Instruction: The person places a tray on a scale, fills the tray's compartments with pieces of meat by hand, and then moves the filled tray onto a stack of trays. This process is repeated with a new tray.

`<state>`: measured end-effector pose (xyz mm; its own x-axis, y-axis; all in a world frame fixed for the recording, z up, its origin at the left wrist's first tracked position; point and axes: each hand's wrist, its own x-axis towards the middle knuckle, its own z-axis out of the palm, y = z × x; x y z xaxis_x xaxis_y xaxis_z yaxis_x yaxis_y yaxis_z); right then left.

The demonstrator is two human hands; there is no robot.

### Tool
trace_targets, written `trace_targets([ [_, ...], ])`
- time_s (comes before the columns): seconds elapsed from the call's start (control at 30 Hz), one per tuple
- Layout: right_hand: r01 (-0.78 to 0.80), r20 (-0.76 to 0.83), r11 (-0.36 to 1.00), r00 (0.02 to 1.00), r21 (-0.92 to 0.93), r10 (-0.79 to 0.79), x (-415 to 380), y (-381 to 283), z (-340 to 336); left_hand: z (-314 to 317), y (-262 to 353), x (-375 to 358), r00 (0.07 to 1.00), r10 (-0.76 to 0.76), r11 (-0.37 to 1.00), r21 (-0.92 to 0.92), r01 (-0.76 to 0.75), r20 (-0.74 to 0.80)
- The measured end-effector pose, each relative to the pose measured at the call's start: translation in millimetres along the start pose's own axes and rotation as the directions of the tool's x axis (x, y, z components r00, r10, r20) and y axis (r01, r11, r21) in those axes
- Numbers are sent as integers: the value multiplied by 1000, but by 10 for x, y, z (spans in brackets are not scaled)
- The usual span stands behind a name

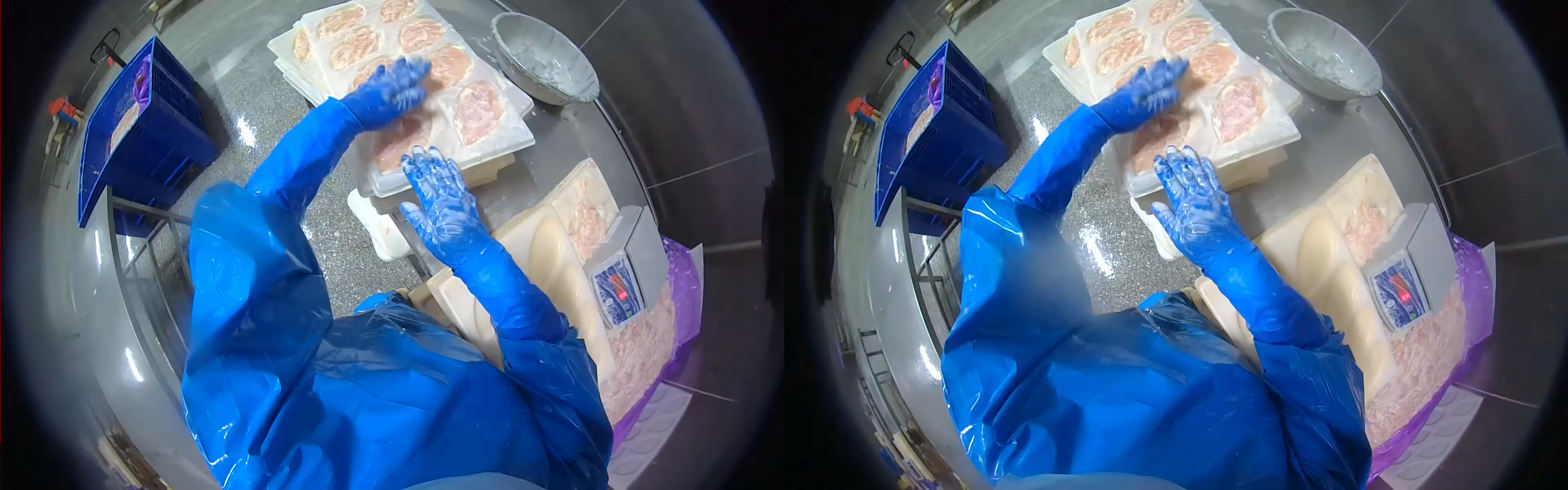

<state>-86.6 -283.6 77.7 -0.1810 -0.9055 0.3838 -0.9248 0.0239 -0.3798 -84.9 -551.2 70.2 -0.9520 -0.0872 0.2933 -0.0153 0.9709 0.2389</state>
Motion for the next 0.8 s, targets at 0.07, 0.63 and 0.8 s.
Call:
trace_targets([
  [0.07,-6,-29,1000,1000,-18,5,5,12,26,136,82,159,983,15,994,-106,-35,-184],
  [0.63,-89,-194,413,781,906,594,-717,358,-136,528,978,306,987,96,994,-54,-90,129],
  [0.8,-130,-82,216,648,968,757,-1357,259,-568,224,1548,25,983,175,982,-64,-179,-55],
])
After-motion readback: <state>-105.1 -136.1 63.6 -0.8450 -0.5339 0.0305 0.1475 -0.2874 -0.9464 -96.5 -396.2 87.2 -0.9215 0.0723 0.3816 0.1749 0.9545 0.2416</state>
